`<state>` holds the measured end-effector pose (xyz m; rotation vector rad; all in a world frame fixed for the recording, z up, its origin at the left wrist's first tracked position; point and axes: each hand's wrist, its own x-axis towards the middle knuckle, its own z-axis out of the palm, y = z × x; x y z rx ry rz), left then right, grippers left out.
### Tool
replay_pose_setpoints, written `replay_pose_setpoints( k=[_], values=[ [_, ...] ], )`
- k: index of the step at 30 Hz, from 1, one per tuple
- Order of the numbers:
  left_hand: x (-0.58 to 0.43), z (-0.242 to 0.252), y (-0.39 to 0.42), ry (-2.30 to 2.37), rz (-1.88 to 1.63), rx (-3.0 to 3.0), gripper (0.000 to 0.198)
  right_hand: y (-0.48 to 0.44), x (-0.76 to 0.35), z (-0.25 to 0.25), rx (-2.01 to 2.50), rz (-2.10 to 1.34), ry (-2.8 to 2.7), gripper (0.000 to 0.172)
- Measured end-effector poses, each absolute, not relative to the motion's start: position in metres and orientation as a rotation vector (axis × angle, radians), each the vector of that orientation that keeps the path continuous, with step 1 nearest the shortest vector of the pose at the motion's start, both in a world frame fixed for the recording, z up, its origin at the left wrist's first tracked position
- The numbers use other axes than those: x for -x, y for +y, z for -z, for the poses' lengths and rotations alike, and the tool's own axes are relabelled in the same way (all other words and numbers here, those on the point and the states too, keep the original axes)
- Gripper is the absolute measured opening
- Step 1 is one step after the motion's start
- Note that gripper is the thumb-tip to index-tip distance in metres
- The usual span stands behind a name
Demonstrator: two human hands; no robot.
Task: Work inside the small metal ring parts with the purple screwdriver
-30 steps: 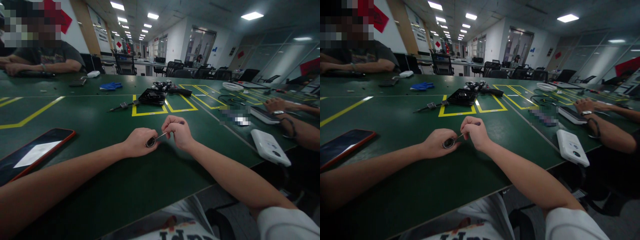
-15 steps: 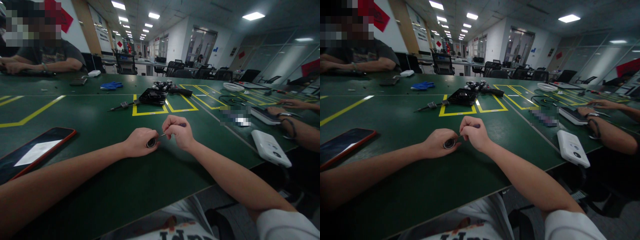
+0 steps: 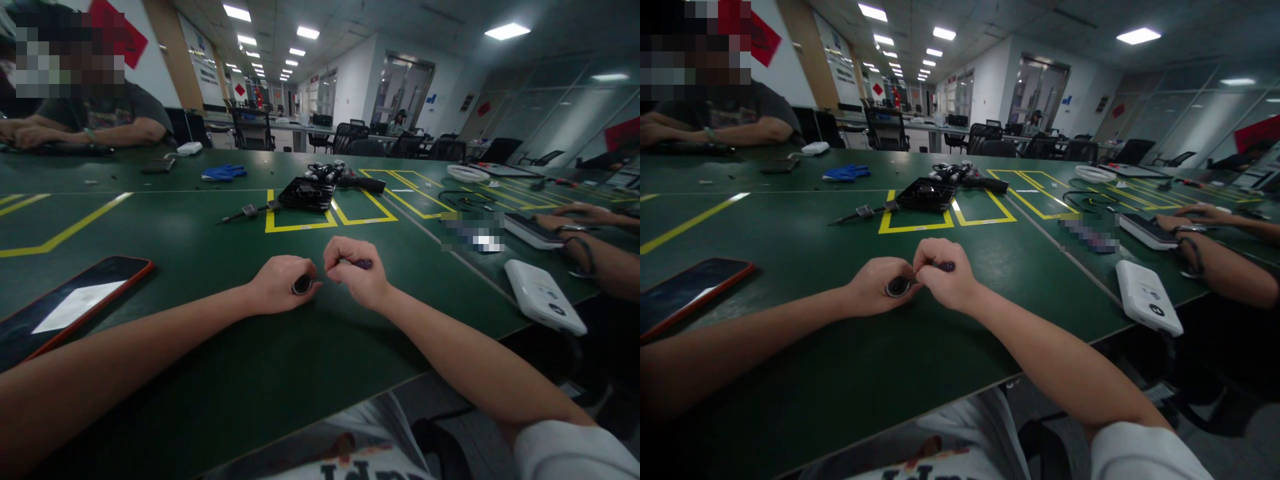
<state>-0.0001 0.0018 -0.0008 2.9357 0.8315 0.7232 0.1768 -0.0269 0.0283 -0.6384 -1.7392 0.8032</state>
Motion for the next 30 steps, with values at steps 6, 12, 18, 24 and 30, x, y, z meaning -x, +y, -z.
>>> replay_pose_setpoints(
  k=[6, 12, 18, 24, 30],
  values=[
    [0.000, -0.001, 0.000, 0.834, -0.709, -2.946, 0.016, -0.022, -0.175, -0.025, 0.671, -1.088, -1.558, 0.012],
    [0.001, 0.000, 0.000, 0.869, -0.719, -2.946, 0.014, -0.011, -0.175, -0.017, 0.700, -1.179, -1.406, 0.013],
    [0.002, 0.002, 0.002, 0.859, -0.746, -2.951, 0.014, -0.010, -0.173, -0.015, 0.697, -1.206, -1.342, 0.012],
    [-0.001, -0.002, -0.001, 0.911, -0.693, -2.946, 0.015, -0.015, -0.175, -0.020, 0.660, -1.154, -1.376, 0.012],
    [0.000, -0.001, -0.001, 0.873, -0.689, -2.924, 0.016, -0.022, -0.176, -0.023, 0.633, -1.060, -1.506, 0.012]
  ],
)
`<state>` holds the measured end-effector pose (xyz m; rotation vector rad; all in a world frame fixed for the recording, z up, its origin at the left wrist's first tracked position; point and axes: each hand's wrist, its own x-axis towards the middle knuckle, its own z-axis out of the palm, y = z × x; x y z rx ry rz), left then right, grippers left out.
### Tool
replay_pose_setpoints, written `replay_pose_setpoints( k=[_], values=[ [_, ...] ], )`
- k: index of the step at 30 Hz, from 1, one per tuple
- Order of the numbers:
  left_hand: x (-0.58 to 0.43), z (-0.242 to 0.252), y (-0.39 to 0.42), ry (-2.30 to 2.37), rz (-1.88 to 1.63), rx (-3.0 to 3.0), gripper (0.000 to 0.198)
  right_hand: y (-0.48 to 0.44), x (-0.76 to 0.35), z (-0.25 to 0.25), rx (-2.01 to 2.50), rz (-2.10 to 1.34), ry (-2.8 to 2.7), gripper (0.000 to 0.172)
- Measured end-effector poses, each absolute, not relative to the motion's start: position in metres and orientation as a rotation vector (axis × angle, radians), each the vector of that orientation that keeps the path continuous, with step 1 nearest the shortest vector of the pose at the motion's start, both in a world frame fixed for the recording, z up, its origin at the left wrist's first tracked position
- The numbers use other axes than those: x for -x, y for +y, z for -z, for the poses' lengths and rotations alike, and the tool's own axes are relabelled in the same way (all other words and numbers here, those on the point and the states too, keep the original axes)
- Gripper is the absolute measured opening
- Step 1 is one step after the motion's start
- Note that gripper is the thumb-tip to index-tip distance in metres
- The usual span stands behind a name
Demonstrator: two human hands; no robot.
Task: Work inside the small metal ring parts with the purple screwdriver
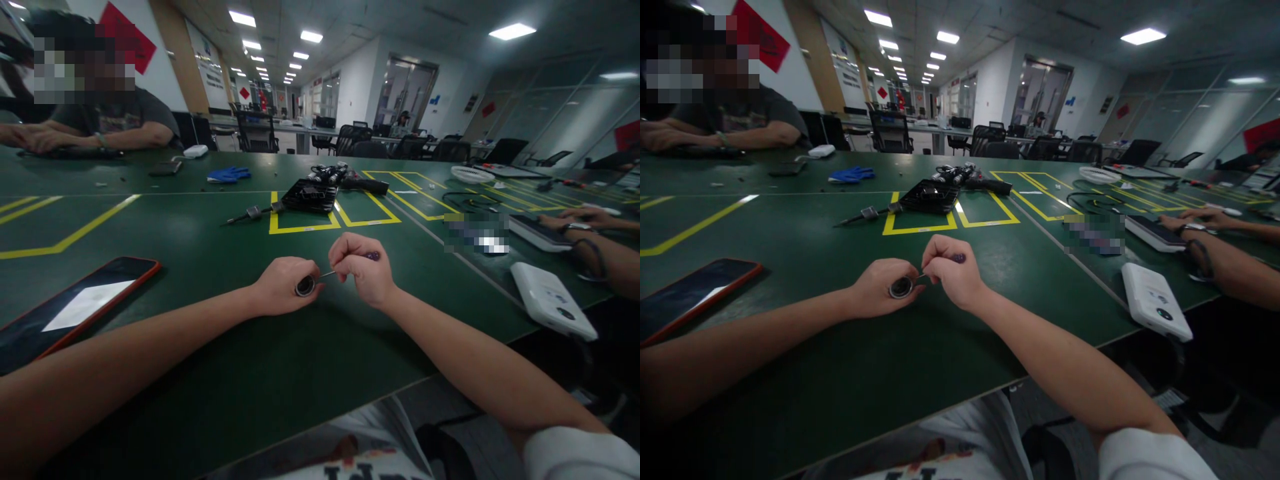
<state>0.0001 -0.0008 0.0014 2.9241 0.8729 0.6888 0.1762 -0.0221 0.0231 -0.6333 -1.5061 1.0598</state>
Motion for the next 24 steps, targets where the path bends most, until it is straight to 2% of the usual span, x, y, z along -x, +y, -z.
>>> replay_pose_setpoints(
  k=[6, 12, 14, 19, 24],
  values=[
    [0.000, 0.000, 0.000, 0.840, -0.735, -2.924, 0.017, -0.024, -0.177, -0.022, 0.593, -0.993, -1.566, 0.011],
    [-0.001, -0.001, 0.000, 0.846, -0.738, -2.911, 0.017, -0.031, -0.179, -0.032, 0.521, -0.512, -1.909, 0.013],
    [-0.001, -0.001, 0.000, 0.835, -0.734, -2.933, 0.018, -0.031, -0.178, -0.033, 0.558, -0.566, -1.886, 0.013],
    [0.000, 0.001, 0.001, 0.810, -0.712, -2.976, 0.016, -0.024, -0.175, -0.027, 0.664, -0.997, -1.595, 0.011],
    [0.000, 0.000, 0.000, 0.829, -0.696, -2.987, 0.014, -0.017, -0.175, -0.020, 0.681, -1.056, -1.516, 0.011]
  ],
)
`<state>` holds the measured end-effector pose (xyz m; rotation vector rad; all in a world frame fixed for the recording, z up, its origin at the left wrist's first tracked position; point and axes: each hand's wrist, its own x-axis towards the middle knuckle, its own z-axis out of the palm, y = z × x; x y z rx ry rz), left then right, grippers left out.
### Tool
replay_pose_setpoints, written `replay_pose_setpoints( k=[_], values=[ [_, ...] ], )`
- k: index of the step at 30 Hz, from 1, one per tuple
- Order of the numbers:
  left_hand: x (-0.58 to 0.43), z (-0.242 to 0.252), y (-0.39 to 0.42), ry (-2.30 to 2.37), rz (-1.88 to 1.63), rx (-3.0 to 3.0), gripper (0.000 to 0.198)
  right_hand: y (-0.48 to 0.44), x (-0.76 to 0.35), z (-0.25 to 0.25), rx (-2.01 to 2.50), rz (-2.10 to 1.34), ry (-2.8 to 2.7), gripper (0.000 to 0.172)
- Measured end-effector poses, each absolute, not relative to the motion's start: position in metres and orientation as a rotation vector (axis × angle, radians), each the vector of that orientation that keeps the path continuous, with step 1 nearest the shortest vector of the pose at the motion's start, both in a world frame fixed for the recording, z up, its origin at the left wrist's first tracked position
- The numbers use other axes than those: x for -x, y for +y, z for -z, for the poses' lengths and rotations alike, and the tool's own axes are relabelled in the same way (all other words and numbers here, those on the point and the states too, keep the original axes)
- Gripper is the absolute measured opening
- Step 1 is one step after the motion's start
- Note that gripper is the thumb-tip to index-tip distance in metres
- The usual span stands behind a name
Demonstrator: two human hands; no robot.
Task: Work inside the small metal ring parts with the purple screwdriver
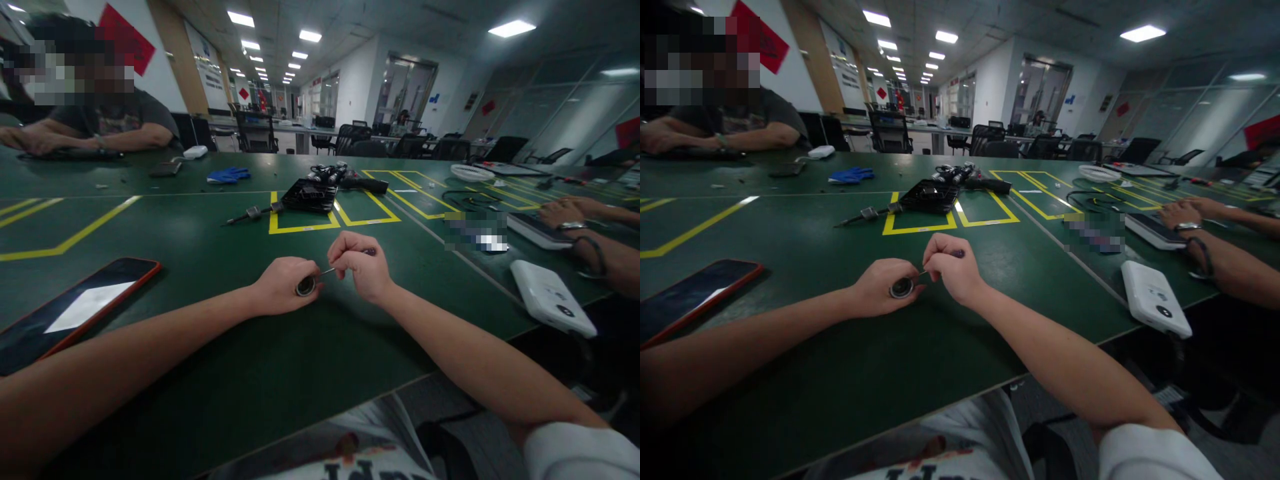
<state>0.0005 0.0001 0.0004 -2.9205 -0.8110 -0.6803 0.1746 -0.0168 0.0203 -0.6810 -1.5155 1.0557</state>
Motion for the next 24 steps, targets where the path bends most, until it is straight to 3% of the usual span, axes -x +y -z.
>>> replay_pose_setpoints(
  k=[3, 9, 16, 24],
  values=[
    [-0.001, -0.001, 0.000, -0.828, 0.712, 2.919, 0.016, -0.020, -0.177, -0.023, 0.652, -1.010, -1.541, 0.010],
    [-0.001, -0.002, 0.000, -0.873, 0.704, 2.946, 0.017, -0.032, -0.177, -0.031, 0.535, -0.500, -1.892, 0.012],
    [0.000, -0.001, 0.000, -0.822, 0.665, 2.937, 0.017, -0.026, -0.174, -0.028, 0.680, -0.944, -1.615, 0.013],
    [0.000, -0.001, 0.001, -0.858, 0.650, 2.929, 0.017, -0.018, -0.174, -0.021, 0.691, -1.031, -1.476, 0.014]
  ],
)
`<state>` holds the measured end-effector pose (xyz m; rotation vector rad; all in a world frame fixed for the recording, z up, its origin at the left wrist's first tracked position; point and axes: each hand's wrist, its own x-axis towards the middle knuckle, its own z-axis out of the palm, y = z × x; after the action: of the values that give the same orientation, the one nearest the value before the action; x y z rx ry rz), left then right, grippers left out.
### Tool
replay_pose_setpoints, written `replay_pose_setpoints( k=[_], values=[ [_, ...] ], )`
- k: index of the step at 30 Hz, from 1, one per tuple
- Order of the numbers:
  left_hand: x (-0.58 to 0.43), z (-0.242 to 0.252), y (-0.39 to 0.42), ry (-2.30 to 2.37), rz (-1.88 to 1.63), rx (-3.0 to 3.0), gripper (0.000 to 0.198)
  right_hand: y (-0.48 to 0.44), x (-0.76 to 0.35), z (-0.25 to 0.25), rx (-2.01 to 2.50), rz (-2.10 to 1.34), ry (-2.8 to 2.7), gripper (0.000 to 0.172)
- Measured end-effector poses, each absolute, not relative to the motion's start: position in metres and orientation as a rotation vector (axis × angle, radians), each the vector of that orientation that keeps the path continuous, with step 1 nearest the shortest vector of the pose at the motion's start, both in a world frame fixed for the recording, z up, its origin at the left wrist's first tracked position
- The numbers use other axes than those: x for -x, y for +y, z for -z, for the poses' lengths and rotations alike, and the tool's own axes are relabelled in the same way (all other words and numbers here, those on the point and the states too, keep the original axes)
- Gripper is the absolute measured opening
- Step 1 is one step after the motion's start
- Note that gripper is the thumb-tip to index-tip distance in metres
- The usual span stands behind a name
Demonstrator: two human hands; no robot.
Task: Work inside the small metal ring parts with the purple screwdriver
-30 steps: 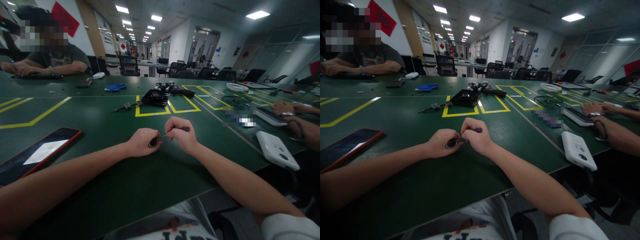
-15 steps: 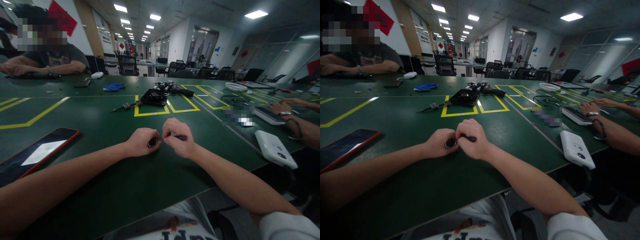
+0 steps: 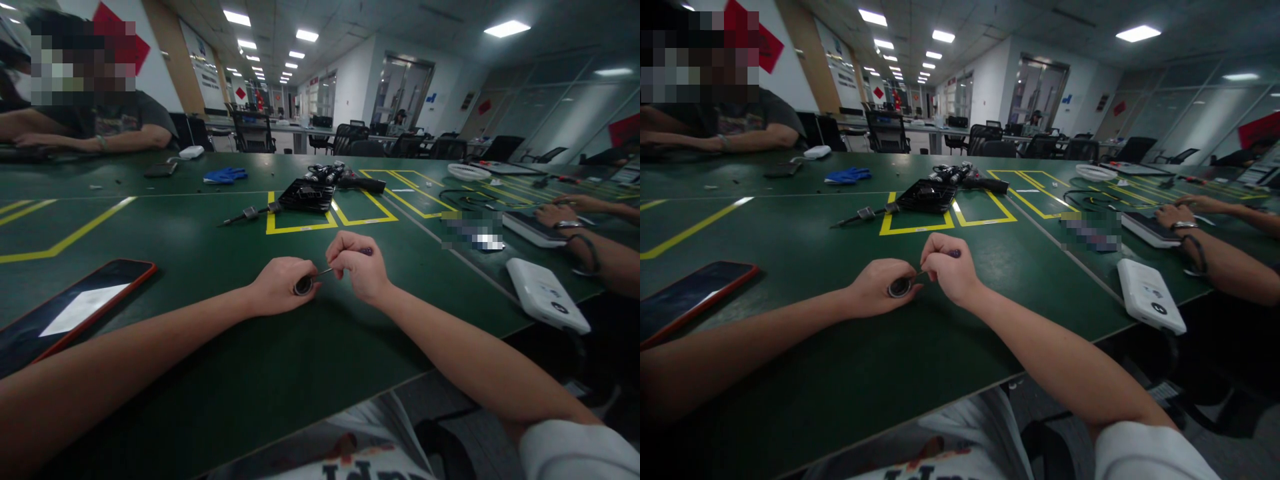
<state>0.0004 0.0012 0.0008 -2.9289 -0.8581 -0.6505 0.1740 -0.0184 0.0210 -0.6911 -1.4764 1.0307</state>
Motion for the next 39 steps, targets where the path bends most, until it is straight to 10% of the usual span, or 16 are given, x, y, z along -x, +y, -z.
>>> replay_pose_setpoints(
  k=[39],
  values=[
    [-0.001, -0.002, 0.001, -0.876, 0.722, 2.939, 0.018, -0.028, -0.173, -0.023, 0.542, -1.039, -1.531, 0.012]
  ],
)
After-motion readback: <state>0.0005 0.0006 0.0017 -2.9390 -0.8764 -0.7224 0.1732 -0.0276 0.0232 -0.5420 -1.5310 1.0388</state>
